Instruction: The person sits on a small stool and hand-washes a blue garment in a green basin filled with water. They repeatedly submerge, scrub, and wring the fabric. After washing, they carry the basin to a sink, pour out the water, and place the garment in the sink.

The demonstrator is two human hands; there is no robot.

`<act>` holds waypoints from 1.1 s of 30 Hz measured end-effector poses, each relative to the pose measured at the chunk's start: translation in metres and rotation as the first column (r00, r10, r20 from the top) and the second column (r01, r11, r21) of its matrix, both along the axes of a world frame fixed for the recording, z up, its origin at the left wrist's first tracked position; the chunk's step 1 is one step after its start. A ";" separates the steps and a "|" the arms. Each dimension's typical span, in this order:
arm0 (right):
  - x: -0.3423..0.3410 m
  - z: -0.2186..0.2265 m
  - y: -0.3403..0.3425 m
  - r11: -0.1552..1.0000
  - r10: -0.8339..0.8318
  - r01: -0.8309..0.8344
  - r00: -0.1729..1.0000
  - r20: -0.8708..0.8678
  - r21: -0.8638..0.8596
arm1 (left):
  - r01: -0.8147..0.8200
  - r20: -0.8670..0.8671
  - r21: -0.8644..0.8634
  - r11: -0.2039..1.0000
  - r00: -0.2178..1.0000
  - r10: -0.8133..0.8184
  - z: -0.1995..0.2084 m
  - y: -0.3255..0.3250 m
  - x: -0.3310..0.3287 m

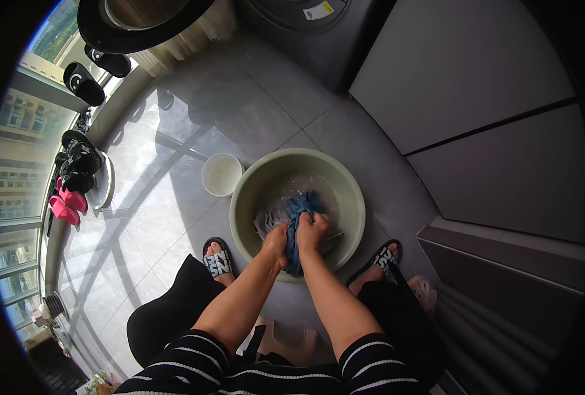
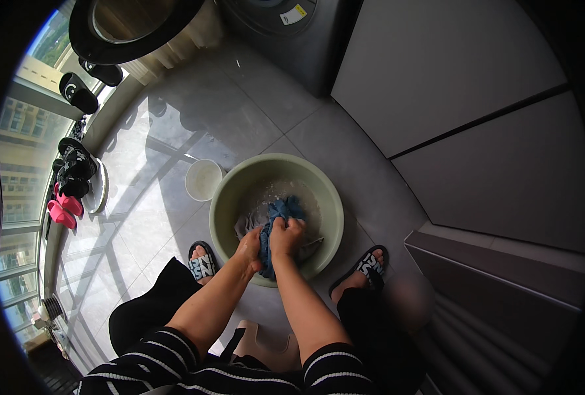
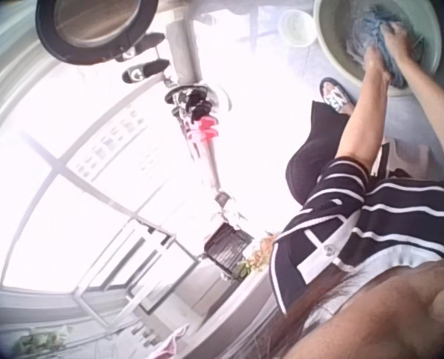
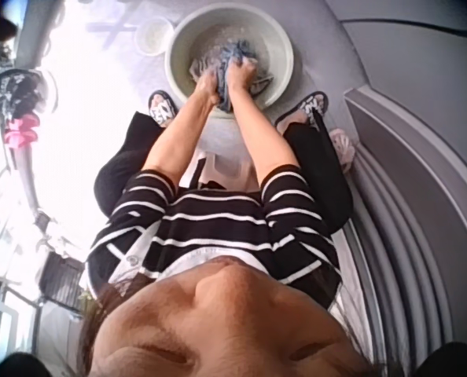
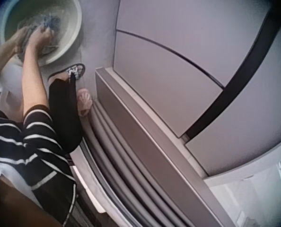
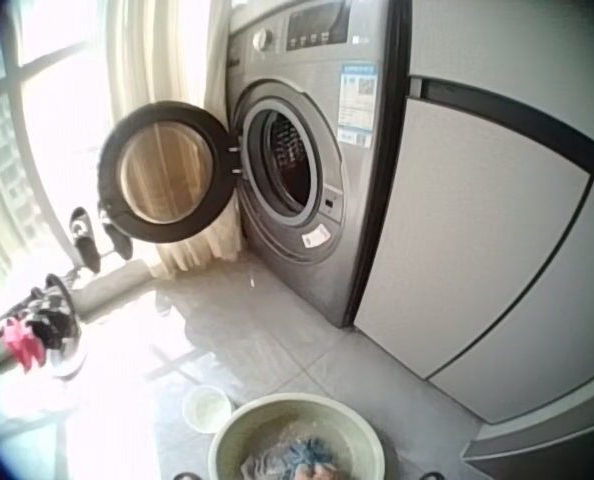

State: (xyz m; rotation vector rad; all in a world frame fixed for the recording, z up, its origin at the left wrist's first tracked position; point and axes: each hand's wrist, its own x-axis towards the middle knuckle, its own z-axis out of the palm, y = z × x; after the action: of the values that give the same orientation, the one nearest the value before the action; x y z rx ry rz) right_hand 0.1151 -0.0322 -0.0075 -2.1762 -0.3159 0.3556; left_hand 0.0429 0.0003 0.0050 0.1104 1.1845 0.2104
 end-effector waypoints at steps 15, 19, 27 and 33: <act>-0.048 0.046 -0.008 0.838 0.425 -0.474 0.878 0.220 0.270 | -0.171 0.417 -0.026 0.985 0.894 0.166 -0.040 0.015 -0.032; 0.010 -0.007 0.011 0.892 0.351 -0.390 0.916 0.196 0.227 | -0.046 0.146 0.067 0.997 0.989 0.035 0.015 0.019 -0.006; 0.094 -0.002 0.030 0.876 0.474 -0.449 0.731 0.491 -0.177 | 0.716 -0.754 0.656 0.239 0.613 0.236 -0.029 0.079 0.023; 0.060 -0.051 0.025 0.528 0.726 -0.554 0.687 0.004 -0.644 | 0.948 -0.940 0.319 -0.019 0.318 0.126 -0.098 0.053 0.029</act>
State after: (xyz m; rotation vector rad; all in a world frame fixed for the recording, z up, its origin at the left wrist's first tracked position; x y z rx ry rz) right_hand 0.1756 -0.0068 -0.0586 -2.6666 -1.3846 0.6364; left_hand 0.0715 0.0532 -0.0926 2.1771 1.6382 0.1540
